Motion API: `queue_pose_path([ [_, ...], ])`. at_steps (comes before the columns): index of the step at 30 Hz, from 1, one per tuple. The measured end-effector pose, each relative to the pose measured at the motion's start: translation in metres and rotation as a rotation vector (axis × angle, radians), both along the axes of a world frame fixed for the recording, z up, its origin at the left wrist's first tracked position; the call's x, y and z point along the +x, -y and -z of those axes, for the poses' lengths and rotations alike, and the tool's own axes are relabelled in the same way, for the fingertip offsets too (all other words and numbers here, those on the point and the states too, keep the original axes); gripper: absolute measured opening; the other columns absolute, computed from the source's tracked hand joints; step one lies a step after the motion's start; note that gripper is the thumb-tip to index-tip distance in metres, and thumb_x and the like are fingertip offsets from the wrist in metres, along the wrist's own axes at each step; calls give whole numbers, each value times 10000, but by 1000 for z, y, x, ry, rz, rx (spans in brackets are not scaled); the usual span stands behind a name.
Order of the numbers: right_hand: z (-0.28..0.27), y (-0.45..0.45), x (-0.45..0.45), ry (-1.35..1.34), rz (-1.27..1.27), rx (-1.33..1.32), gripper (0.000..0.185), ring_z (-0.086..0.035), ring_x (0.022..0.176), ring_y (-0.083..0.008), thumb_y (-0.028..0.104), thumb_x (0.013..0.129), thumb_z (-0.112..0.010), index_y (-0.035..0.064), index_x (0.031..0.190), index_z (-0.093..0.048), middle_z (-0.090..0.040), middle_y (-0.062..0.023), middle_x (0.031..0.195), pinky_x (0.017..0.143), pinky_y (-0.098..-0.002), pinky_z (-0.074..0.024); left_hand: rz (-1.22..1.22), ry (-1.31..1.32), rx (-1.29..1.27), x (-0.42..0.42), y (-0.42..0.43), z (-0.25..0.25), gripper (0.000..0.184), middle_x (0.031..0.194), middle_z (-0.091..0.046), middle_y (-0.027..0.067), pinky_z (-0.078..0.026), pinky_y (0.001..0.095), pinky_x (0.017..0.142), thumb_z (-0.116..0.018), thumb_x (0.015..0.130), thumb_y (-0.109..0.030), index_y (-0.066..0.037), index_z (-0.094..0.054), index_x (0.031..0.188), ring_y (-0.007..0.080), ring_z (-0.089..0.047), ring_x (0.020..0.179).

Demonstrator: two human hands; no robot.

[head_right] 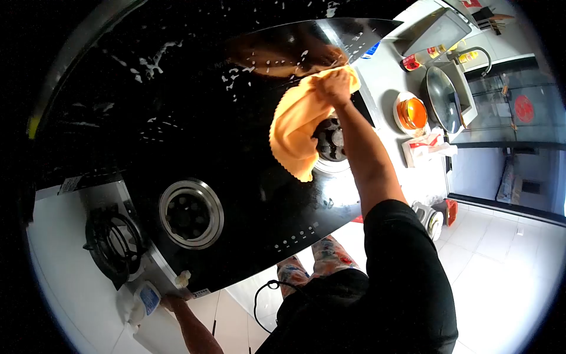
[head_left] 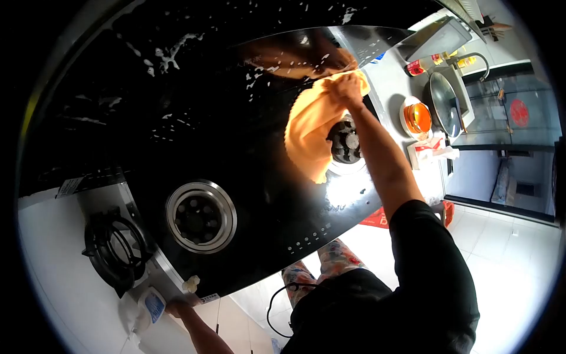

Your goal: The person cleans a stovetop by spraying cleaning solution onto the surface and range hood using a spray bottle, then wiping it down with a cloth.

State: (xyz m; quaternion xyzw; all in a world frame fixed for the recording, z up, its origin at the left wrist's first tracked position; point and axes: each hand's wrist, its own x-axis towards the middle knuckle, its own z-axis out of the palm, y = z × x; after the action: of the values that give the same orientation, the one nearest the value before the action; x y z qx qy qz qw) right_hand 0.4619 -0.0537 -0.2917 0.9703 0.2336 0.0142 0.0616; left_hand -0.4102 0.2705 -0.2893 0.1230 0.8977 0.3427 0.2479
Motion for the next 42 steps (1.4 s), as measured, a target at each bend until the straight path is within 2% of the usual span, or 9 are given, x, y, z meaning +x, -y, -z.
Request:
queue_pose_path([
  [5, 9, -1, -54, 207, 89, 90, 1036, -351, 1432, -539, 694, 916, -516, -176, 1459, -372, -445, -383, 1464, 1191, -580, -295, -14, 16, -2, -3, -1, 3, 701, 1281, -655, 236, -560, 515, 977, -570, 965, -541, 46, -564, 1349, 370, -630, 1205],
  [6, 3, 2, -63, -71, 163, 79, 1038, -269, 1495, -509, 712, 950, -470, -138, 1522, -303, -337, -380, 1558, 1238, -537, -227, -17, 15, -1, -1, -1, 2, 703, 1281, -655, 236, -560, 514, 977, -569, 966, -543, 47, -564, 1349, 370, -630, 1205],
  [12, -40, 7, -39, -171, 294, -32, 1055, -372, 1424, -507, 746, 936, -446, -126, 1518, -331, -369, -371, 1543, 1175, -522, -332, -31, 47, 2, -3, 2, 3, 715, 1281, -655, 234, -558, 507, 980, -559, 970, -554, 52, -565, 1348, 366, -629, 1205],
  [19, -52, 7, -65, -233, 245, -133, 699, -625, 1265, -320, 690, 950, -453, 153, 1344, -665, -662, -144, 1360, 1026, -475, -486, -65, 135, 39, -16, 0, 9, 724, 1286, -653, 233, -556, 502, 978, -552, 972, -568, 58, -578, 1334, 364, -629, 1202],
  [22, -49, -50, -70, -349, 9, -398, 734, -565, 1285, -475, 586, 952, -491, 8, 1395, -584, -575, -329, 1390, 1017, -603, -461, -114, 187, 92, -28, 0, 23, 715, 1303, -645, 234, -556, 506, 968, -558, 966, -576, 59, -612, 1292, 368, -632, 1194],
  [24, 1, -92, -114, 251, -43, -194, 935, -368, 1360, -670, 580, 998, -421, -253, 1419, -376, -373, -493, 1466, 1124, -705, -318, -82, 103, 98, -25, -2, 17, 797, 1337, -654, 191, -508, 518, 1009, -616, 890, -646, 8, -630, 1345, 323, -620, 1215],
  [32, -81, -98, -325, -321, -341, 170, 803, -146, 1553, -481, 466, 1018, -449, -118, 1547, -297, -235, -346, 1633, 1271, -552, -104, 143, -104, -95, 2, 12, -9, 634, 1359, -624, 208, -537, 548, 995, -589, 956, -532, -35, -608, 1350, 346, -617, 1228],
  [40, -35, -125, -203, 128, 24, 371, 765, -268, 1501, -499, 465, 1025, -494, -126, 1491, -358, -332, -368, 1568, 1232, -527, -232, 483, -333, -255, -23, 14, 5, 654, 1370, -586, 286, -547, 524, 1025, -561, 996, -486, -64, -446, 1483, 448, -593, 1234],
  [42, -32, -121, -240, 132, -146, 369, 783, -286, 1500, -483, 475, 1016, -508, -117, 1505, -356, -343, -357, 1568, 1237, -521, -223, 268, -130, -133, 7, 13, -22, 648, 1371, -585, 289, -551, 530, 1017, -551, 999, -486, -52, -463, 1472, 450, -599, 1225],
])
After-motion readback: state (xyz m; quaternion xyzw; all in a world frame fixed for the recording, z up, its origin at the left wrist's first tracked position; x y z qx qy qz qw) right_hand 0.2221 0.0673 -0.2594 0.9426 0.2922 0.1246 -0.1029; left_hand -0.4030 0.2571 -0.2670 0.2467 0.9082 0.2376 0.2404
